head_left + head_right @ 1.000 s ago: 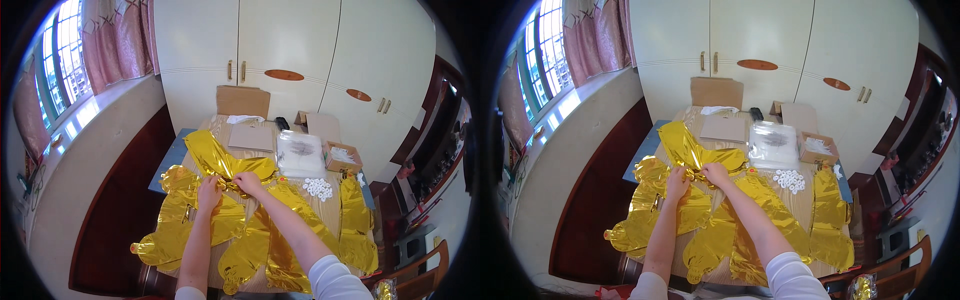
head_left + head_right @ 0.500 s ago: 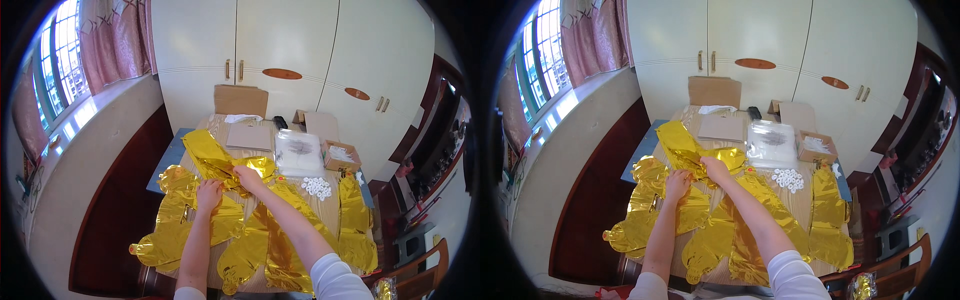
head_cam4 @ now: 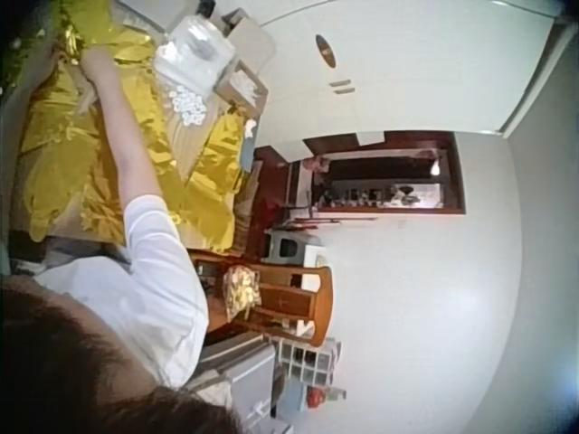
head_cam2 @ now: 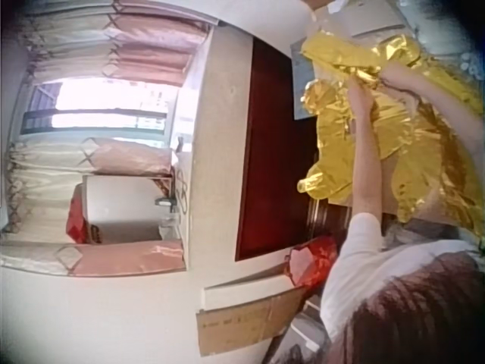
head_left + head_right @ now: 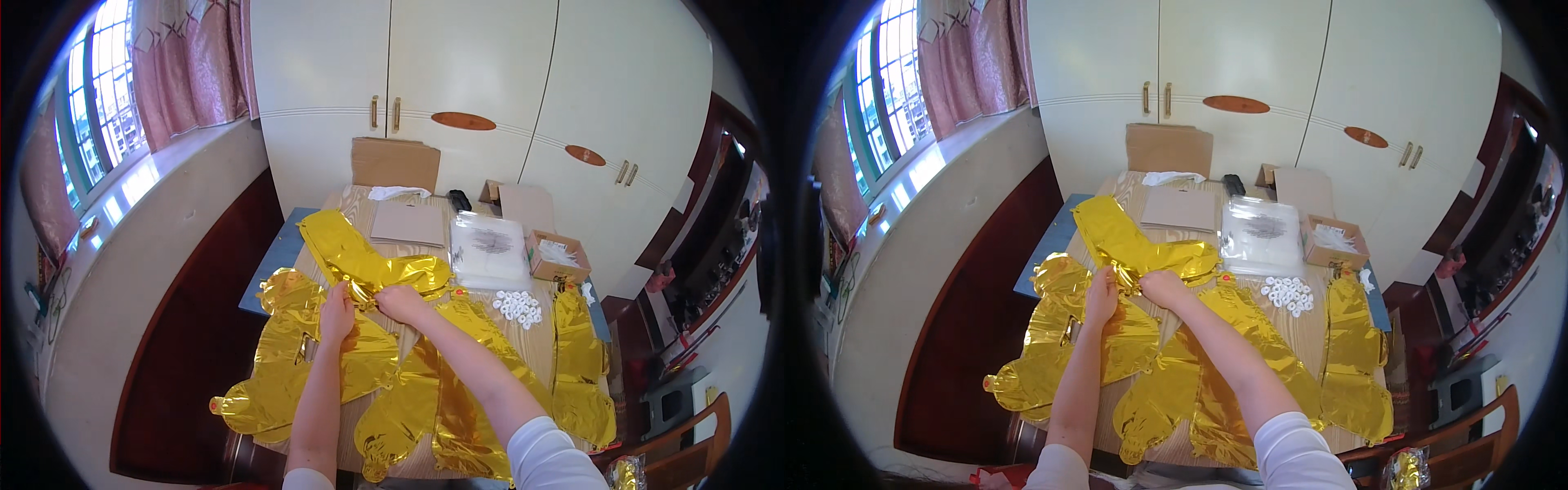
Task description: Folding and organizing gold letter-shaped balloons on a workspace table.
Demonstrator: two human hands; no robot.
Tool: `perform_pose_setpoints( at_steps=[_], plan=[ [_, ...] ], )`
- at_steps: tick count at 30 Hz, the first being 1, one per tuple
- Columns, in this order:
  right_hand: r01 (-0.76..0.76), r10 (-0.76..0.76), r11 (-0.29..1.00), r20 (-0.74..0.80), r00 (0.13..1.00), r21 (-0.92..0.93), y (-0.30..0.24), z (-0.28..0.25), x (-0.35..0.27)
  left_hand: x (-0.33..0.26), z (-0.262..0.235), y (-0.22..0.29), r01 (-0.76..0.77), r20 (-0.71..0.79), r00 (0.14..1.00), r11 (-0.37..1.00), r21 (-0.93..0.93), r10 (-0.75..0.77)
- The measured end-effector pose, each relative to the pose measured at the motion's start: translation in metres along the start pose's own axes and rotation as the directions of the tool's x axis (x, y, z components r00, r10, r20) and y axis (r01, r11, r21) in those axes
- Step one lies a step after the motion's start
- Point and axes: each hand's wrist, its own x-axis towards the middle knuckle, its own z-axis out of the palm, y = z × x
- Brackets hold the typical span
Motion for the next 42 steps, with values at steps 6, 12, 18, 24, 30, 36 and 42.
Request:
perform_pose_setpoints(
  at_steps=[6,12,18,24,30,36,42],
  plan=[
    [-0.096,0.123,0.979,-0.142,0.982,0.181,0.007,0.008,0.002,-0.001,0.0,-0.007,0.037,0.028,0.999,0.999,0.025,-0.038],
    [-0.253,0.338,0.874,-0.147,0.929,0.415,0.01,0.006,0.002,-0.004,-0.006,0.013,-0.132,0.052,0.991,0.974,0.186,0.124],
    [-0.329,0.47,0.721,-0.081,0.879,0.61,0.012,-0.005,0.01,-0.006,-0.007,0.011,-0.224,0.14,0.973,0.903,0.367,0.184],
    [-0.339,0.487,0.822,-0.257,0.835,0.457,0.015,-0.022,0.02,-0.009,0.0,0.014,-0.27,0.213,0.957,0.866,0.422,0.195],
    [-0.265,0.454,0.877,-0.511,0.73,0.4,0.022,-0.084,0.054,-0.013,0.002,0.019,-0.237,0.252,0.959,0.856,0.459,0.13],
    [-0.167,0.359,0.926,-0.65,0.67,0.338,0.024,-0.14,0.047,-0.012,-0.005,0.025,-0.202,0.278,0.957,0.881,0.427,0.085],
    [-0.105,0.091,0.994,-0.552,0.829,0.005,0.029,-0.137,0.027,-0.015,-0.001,0.023,-0.313,0.174,0.95,0.804,0.505,0.261]
  ],
)
